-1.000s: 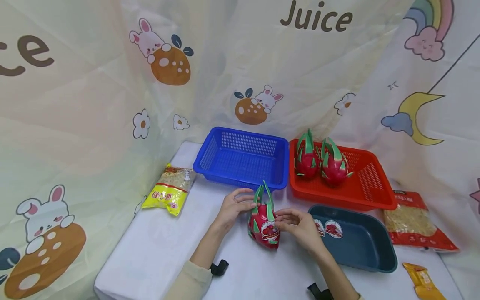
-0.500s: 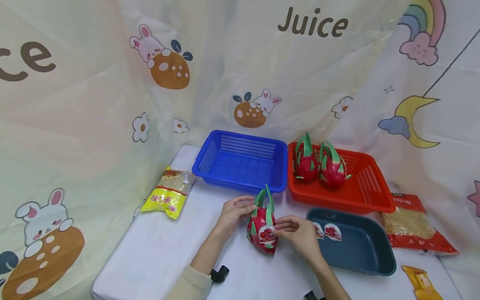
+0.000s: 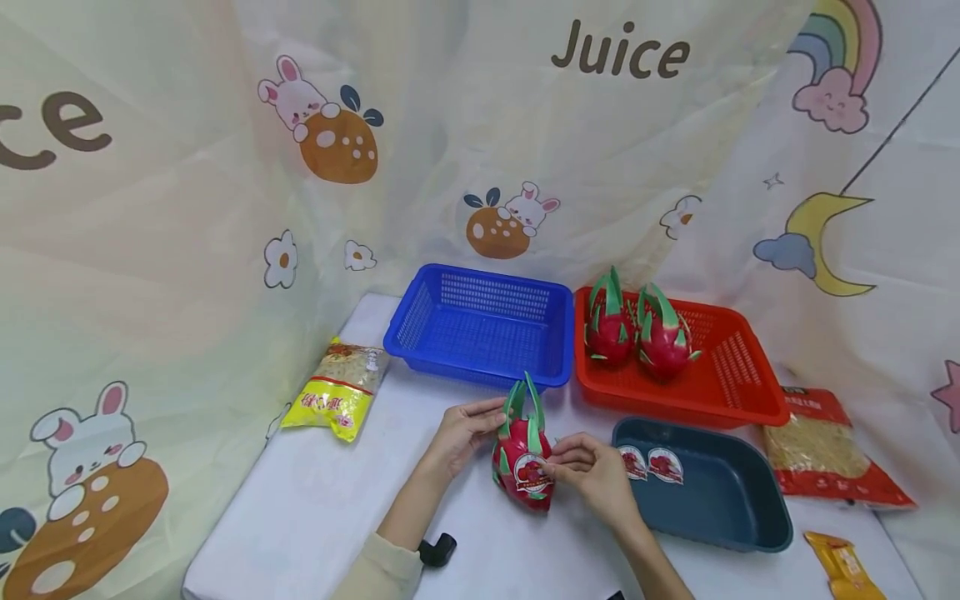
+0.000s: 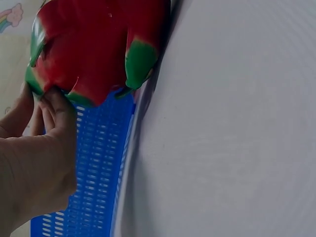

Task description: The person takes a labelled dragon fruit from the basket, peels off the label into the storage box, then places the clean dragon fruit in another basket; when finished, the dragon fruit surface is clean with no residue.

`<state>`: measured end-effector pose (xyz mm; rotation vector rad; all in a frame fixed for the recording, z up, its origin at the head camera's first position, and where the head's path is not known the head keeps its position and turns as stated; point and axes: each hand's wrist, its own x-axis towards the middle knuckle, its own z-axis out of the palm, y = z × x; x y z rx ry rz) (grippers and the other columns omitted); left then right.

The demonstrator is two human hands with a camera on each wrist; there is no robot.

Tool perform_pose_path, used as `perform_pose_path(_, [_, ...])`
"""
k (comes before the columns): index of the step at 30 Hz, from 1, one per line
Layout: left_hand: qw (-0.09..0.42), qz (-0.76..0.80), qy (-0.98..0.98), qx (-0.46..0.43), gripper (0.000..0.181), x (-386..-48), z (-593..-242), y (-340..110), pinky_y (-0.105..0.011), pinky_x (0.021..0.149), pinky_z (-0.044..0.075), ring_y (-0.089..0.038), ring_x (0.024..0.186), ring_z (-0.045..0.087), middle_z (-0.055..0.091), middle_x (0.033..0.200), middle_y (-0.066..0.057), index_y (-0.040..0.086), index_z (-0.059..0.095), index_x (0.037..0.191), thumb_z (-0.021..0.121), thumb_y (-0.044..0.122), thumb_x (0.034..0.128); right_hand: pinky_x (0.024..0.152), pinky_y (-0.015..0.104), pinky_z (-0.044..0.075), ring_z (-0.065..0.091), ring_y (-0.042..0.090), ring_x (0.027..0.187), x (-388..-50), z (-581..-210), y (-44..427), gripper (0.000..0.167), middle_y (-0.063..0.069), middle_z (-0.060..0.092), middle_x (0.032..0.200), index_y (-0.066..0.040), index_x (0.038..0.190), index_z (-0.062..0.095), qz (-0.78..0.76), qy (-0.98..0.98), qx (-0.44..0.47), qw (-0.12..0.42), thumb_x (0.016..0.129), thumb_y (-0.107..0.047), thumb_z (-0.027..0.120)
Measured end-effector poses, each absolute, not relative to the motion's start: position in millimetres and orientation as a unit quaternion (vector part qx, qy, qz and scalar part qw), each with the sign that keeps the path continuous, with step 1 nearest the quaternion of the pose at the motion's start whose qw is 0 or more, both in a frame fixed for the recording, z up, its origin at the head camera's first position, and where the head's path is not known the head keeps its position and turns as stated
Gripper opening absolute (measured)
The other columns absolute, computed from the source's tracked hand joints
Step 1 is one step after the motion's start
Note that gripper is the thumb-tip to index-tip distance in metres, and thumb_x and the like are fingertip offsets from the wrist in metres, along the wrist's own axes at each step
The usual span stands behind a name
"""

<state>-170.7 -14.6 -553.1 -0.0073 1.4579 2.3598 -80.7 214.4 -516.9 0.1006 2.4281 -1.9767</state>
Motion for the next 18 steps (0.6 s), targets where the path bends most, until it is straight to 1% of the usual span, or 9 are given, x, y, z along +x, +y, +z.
perform_pose_path(2, [0.184, 0.839, 0.512, 0.000, 0.038, -171, -554, -15, -0.030, 0.085, 0.062, -0.015, 0.096, 0.075, 0.079, 0.104, -0.009, -0.011, 0.065, 0.131, 0.070, -0.006, 0.0936, 0.078, 0.029, 0.063, 0.076, 0.025, 0.082, -82, -518, 216, 0.035, 0.017, 0.077, 0.093, 0.005, 0.106, 0.069, -0.656, 0.754, 0.032, 0.032, 0.080, -0.004, 0.090])
perform_pose_path(4, [0.189, 0.841, 0.506, 0.003, 0.038, -172, -554, -16, -0.030, 0.085, 0.062, -0.015, 0.096, 0.075, 0.079, 0.103, -0.008, -0.011, 0.065, 0.131, 0.069, -0.007, 0.0942, 0.079, 0.031, 0.063, 0.077, 0.025, 0.084, -83, -521, 218, 0.035, 0.019, 0.077, 0.095, 0.006, 0.105, 0.065, -0.680, 0.730, 0.038, 0.058, 0.081, -0.003, 0.088])
perform_pose_path(6, [0.195, 0.845, 0.498, -0.001, 0.038, -172, -554, -18, -0.031, 0.084, 0.062, -0.015, 0.095, 0.075, 0.079, 0.101, -0.008, -0.013, 0.064, 0.132, 0.067, -0.009, 0.0942, 0.081, 0.033, 0.063, 0.077, 0.026, 0.086, -85, -523, 219, 0.032, 0.019, 0.077, 0.096, 0.005, 0.101, 0.061, -0.698, 0.711, 0.046, 0.080, 0.082, -0.001, 0.087])
perform_pose_path(8, [0.202, 0.848, 0.490, -0.002, 0.039, -172, -553, -20, -0.031, 0.084, 0.062, -0.015, 0.093, 0.075, 0.079, 0.099, -0.007, -0.014, 0.062, 0.133, 0.066, -0.010, 0.0944, 0.082, 0.034, 0.063, 0.077, 0.025, 0.088, -86, -525, 221, 0.031, 0.020, 0.078, 0.096, 0.001, 0.093, 0.057, -0.711, 0.695, 0.049, 0.095, 0.082, 0.001, 0.086])
perform_pose_path(12, [0.211, 0.854, 0.475, -0.001, 0.039, -173, -552, -23, -0.033, 0.084, 0.063, -0.015, 0.092, 0.075, 0.079, 0.098, -0.009, -0.017, 0.060, 0.133, 0.064, -0.012, 0.0943, 0.083, 0.034, 0.063, 0.077, 0.024, 0.090, -86, -528, 222, 0.042, 0.020, 0.078, 0.097, -0.008, 0.079, 0.044, -0.720, 0.684, 0.046, 0.105, 0.084, 0.001, 0.085])
perform_pose_path(15, [0.214, 0.857, 0.468, 0.002, 0.037, -173, -552, -24, -0.034, 0.083, 0.063, -0.016, 0.091, 0.075, 0.078, 0.098, -0.010, -0.017, 0.061, 0.131, 0.064, -0.013, 0.0943, 0.083, 0.033, 0.063, 0.077, 0.023, 0.092, -87, -529, 223, 0.051, 0.019, 0.078, 0.097, -0.011, 0.077, 0.034, -0.725, 0.678, 0.048, 0.107, 0.086, 0.002, 0.082])
perform_pose_path(18, [0.214, 0.860, 0.464, 0.001, 0.034, -174, -552, -25, -0.034, 0.083, 0.063, -0.016, 0.091, 0.075, 0.078, 0.098, -0.010, -0.015, 0.065, 0.128, 0.064, -0.013, 0.0946, 0.085, 0.033, 0.062, 0.077, 0.022, 0.095, -87, -530, 223, 0.054, 0.017, 0.079, 0.098, -0.012, 0.077, 0.029, -0.737, 0.665, 0.053, 0.111, 0.089, 0.003, 0.079])
